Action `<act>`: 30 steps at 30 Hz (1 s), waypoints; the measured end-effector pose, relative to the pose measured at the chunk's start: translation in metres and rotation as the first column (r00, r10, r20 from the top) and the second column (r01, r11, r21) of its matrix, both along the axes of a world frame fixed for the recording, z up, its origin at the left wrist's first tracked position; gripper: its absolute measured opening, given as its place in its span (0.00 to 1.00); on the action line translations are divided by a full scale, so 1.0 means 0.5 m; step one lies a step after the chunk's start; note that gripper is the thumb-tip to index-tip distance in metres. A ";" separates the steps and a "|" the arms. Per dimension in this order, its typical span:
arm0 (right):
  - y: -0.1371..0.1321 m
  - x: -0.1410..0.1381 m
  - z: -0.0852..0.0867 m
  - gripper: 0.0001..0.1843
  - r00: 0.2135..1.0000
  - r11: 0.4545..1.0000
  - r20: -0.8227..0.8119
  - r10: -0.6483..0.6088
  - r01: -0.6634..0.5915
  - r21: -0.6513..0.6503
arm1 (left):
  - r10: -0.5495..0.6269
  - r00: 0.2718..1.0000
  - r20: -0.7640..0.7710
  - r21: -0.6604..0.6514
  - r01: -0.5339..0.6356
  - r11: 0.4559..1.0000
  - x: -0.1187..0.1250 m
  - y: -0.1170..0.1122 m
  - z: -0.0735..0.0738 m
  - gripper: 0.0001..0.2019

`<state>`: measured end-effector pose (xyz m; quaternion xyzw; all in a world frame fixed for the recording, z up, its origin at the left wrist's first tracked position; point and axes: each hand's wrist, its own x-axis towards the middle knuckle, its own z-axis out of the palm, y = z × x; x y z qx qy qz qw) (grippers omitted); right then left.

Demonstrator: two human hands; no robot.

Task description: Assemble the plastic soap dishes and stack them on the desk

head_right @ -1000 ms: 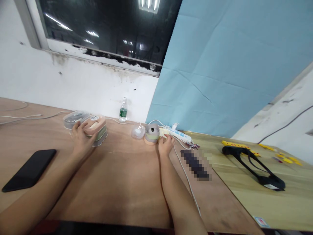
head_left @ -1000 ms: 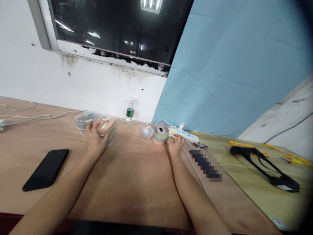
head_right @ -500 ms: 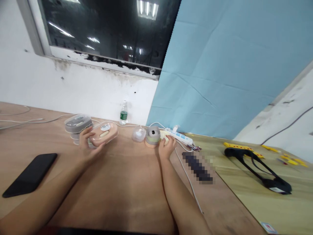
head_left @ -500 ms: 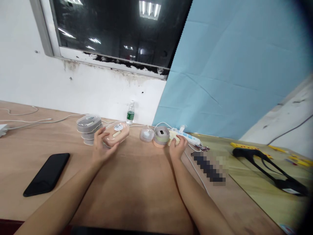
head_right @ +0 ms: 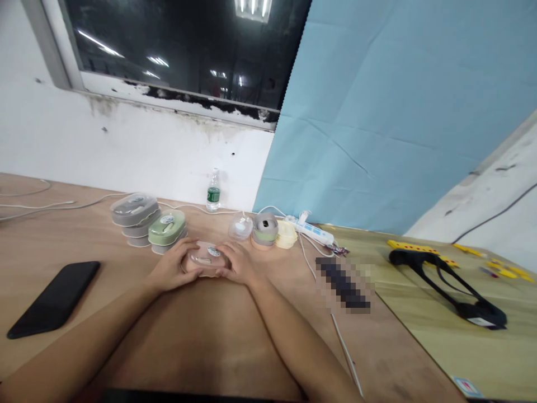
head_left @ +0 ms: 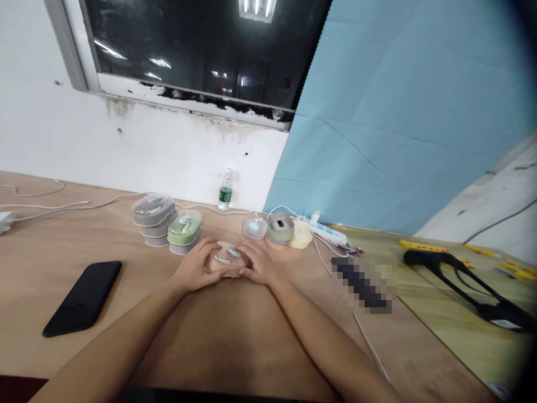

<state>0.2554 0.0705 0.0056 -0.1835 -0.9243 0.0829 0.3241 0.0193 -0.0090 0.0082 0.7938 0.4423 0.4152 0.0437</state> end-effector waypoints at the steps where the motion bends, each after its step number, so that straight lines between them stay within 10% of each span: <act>1: 0.003 0.006 0.002 0.38 1.000 1.000 0.030 -0.008 0.008 -0.009 | 0.022 1.000 0.014 0.000 -0.022 1.000 -0.002 0.001 0.000 0.26; 11: 0.019 0.017 -0.027 0.31 0.989 0.951 0.075 -0.127 0.143 -0.273 | 0.117 0.991 0.066 -0.026 -0.115 0.993 -0.002 0.007 -0.001 0.28; 22: 0.060 0.007 -0.075 0.27 0.920 0.741 -0.268 -0.285 0.034 -0.671 | 0.061 0.997 0.057 -0.073 -0.057 0.996 0.008 -0.001 0.004 0.43; 30: 0.068 0.014 -0.083 0.20 0.930 0.700 -0.221 -0.293 0.052 -0.713 | 0.070 0.996 0.048 -0.105 -0.064 0.992 0.005 0.005 -0.001 0.42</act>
